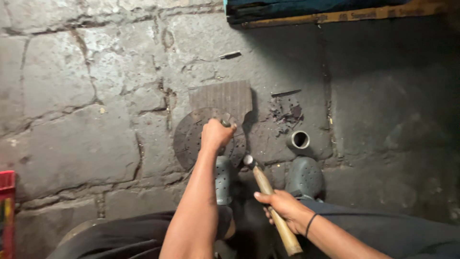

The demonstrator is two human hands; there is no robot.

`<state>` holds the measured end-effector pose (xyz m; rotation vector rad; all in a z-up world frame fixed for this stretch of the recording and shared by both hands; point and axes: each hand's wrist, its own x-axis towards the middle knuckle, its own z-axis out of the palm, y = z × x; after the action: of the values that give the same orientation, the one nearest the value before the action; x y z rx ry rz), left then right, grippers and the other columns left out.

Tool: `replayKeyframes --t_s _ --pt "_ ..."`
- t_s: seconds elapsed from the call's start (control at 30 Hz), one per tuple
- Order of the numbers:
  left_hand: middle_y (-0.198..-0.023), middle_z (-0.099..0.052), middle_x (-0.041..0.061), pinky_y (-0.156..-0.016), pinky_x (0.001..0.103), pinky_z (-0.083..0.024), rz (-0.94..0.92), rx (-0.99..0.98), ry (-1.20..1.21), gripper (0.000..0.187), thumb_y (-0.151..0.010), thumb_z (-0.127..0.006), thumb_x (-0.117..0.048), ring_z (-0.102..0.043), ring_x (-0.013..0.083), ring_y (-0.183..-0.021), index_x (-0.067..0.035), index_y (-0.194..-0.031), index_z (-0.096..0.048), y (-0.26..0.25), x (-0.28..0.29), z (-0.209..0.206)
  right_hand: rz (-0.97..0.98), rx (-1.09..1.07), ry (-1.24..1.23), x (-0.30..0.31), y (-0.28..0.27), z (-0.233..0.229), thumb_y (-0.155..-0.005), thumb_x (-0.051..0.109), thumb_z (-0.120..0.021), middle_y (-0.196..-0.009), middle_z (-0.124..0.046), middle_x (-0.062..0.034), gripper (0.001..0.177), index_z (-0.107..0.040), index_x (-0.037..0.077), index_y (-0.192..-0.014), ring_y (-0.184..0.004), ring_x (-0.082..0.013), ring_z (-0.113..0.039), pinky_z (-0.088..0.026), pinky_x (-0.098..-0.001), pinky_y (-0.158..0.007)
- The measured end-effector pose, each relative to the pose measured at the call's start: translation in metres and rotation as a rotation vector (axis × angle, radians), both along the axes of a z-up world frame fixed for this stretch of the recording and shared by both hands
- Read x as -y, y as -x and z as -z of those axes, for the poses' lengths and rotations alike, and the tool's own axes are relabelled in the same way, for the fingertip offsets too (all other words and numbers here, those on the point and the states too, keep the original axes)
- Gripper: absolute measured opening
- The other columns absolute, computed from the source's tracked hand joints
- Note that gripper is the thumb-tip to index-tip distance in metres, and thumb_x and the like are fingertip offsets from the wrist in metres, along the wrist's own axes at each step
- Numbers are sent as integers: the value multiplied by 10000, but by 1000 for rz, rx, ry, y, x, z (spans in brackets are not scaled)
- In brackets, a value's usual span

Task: The person uses a hammer and a metal rod to repeatedly strike a circular metal part resting on a wooden block. The person adjusts the rod and part between strikes, continuing the hammering process throughout the clip.

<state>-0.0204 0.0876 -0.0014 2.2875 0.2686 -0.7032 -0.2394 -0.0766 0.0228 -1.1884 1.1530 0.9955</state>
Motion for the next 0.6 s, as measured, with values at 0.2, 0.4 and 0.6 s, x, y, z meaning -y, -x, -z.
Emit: replayKeyframes --t_s 0.2,0.4,0.6 --pt "-766 -725 121 -693 372 -524 -231 303 440 463 -855 -791 -463 -691 235 -741 -5 -828 -738 -31 25 -9 101 165 15 17 -43 -14 -876 328 -768 -725 -552 -30 336 -544 98 -973 -562 -140 -525 -474 -307 -473" --pt "-613 -494 -60 -505 307 -326 -448 110 910 306 -892 -774 -340 -405 87 -555 -88 -738 -692 -29 45 -10 159 221 98 36 -64 -34 -861 344 -760 -729 -554 -20 320 -562 109 -948 -587 -143 -543 -495 -310 -489" --pt "-633 -540 -47 -553 315 -399 -397 283 777 391 -870 -794 -352 -455 74 -611 -41 -706 -622 -14 57 -4 161 185 65 35 -59 -38 -864 356 -763 -733 -554 -20 323 -554 115 -914 -589 -146 -543 -496 -305 -492"
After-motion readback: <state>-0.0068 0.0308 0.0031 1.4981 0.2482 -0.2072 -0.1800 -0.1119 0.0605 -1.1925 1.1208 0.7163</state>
